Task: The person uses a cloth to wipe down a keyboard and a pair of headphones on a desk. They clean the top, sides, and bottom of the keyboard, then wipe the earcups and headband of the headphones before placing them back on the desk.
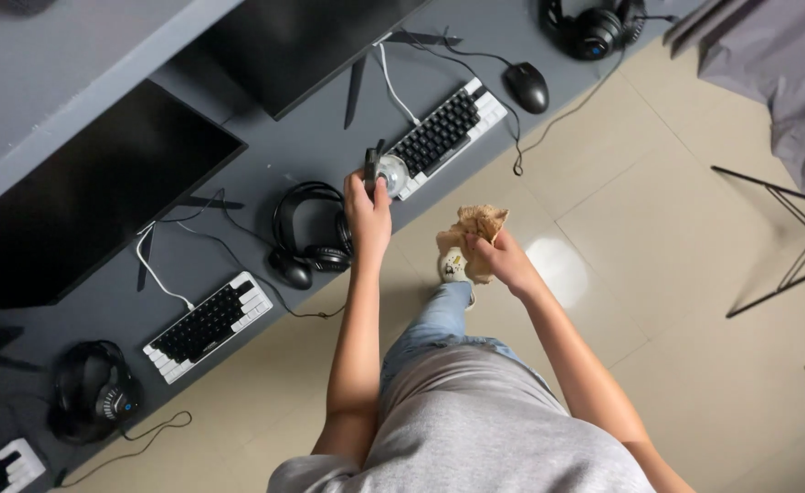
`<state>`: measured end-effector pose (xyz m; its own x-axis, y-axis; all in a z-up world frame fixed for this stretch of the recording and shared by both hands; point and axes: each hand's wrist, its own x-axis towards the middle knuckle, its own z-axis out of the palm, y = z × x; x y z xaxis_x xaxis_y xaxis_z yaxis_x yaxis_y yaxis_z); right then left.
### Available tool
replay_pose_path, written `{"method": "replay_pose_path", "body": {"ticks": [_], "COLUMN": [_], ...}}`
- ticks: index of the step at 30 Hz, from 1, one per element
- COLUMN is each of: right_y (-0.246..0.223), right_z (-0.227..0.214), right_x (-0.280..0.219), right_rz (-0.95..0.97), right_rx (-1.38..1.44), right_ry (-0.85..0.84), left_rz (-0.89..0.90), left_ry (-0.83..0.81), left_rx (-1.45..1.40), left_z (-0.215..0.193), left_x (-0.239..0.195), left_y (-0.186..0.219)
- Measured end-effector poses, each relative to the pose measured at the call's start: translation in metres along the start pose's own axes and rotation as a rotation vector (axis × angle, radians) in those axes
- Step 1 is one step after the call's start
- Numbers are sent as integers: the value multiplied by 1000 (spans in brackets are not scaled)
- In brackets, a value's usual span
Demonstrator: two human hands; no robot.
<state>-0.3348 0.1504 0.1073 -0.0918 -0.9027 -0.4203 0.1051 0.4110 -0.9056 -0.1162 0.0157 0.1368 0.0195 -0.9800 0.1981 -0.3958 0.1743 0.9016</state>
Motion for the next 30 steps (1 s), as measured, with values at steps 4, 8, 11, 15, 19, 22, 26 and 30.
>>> {"method": "replay_pose_path", "body": {"ticks": [4, 8, 11, 15, 19, 22, 26, 30], "right_y": [-2, -16, -31, -29, -19, -37, -50, -57], "right_z": [-5, -2, -1, -11, -24, -27, -36, -44], "right_x": [55, 94, 113, 144, 178, 177, 182, 201], "right_rz": [-92, -135, -48, 65, 134, 231, 117, 52], "right_rx": [-156, -229, -245, -49, 239, 464, 580, 547], "right_ry": [-90, -140, -164, -163, -142, -248, -431, -382], "left_rz": [-112, -143, -240, -308, -314, -438, -434, -297], "left_ry": [89, 297, 388, 466, 507, 459, 360, 411], "left_rx": [-65, -158, -185, -219, -199, -155, 102, 14], "left_z": [29, 57, 67, 76, 82, 77, 71, 73], "left_x": [35, 46, 50, 61, 70, 78, 82, 78], "left_y": [-59, -114, -132, -154, -180, -175, -178, -165]}}
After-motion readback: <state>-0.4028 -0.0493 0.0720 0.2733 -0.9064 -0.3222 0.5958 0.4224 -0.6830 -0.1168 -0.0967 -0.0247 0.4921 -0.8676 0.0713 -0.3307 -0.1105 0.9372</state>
